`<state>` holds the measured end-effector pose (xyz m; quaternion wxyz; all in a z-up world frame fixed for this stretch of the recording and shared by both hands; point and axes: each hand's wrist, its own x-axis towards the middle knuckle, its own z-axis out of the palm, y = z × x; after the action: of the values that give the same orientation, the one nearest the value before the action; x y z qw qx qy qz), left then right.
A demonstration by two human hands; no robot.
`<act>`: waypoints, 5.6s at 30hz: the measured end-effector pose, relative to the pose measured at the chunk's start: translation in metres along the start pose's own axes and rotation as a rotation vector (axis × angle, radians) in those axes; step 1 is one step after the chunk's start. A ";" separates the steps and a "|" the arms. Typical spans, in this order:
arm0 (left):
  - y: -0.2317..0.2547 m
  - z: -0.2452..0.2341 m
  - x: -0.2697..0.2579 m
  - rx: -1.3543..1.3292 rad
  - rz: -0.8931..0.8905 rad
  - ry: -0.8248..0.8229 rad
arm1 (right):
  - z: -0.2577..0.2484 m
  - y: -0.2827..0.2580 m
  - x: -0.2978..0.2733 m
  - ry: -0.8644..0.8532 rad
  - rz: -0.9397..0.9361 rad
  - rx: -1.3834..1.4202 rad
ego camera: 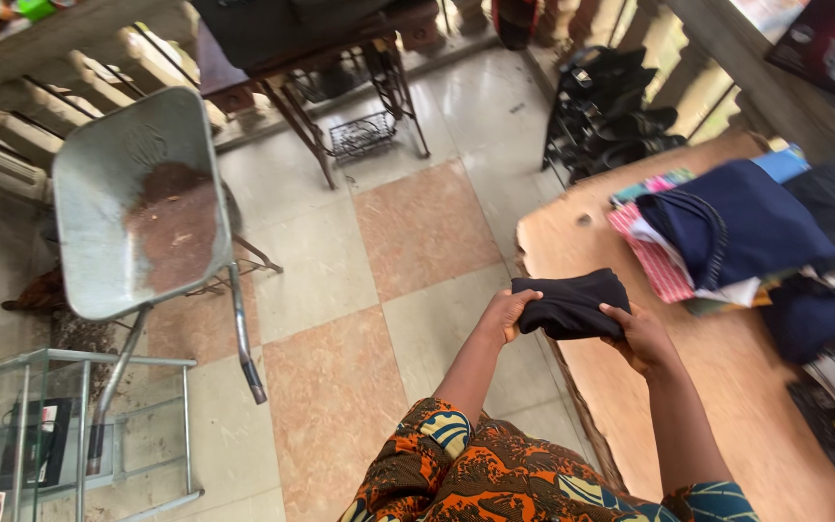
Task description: The person folds several items of clothing and places them into a suitcase.
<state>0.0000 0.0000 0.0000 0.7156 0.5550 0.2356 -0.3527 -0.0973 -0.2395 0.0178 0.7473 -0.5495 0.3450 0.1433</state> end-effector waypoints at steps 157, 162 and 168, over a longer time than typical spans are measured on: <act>0.619 0.025 0.358 0.911 0.529 -0.982 | 0.453 -0.450 0.387 0.813 -0.704 0.442; 0.519 0.028 0.285 0.966 0.289 -1.151 | 0.415 -0.355 0.305 1.027 -0.605 0.483; 0.407 0.017 0.206 1.003 0.116 -1.367 | 0.401 -0.252 0.202 1.226 -0.547 0.628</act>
<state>0.4430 -0.0118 0.1098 0.3869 0.4825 -0.4617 -0.6359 0.3422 0.0068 0.1274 0.5514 -0.3577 0.5760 -0.4861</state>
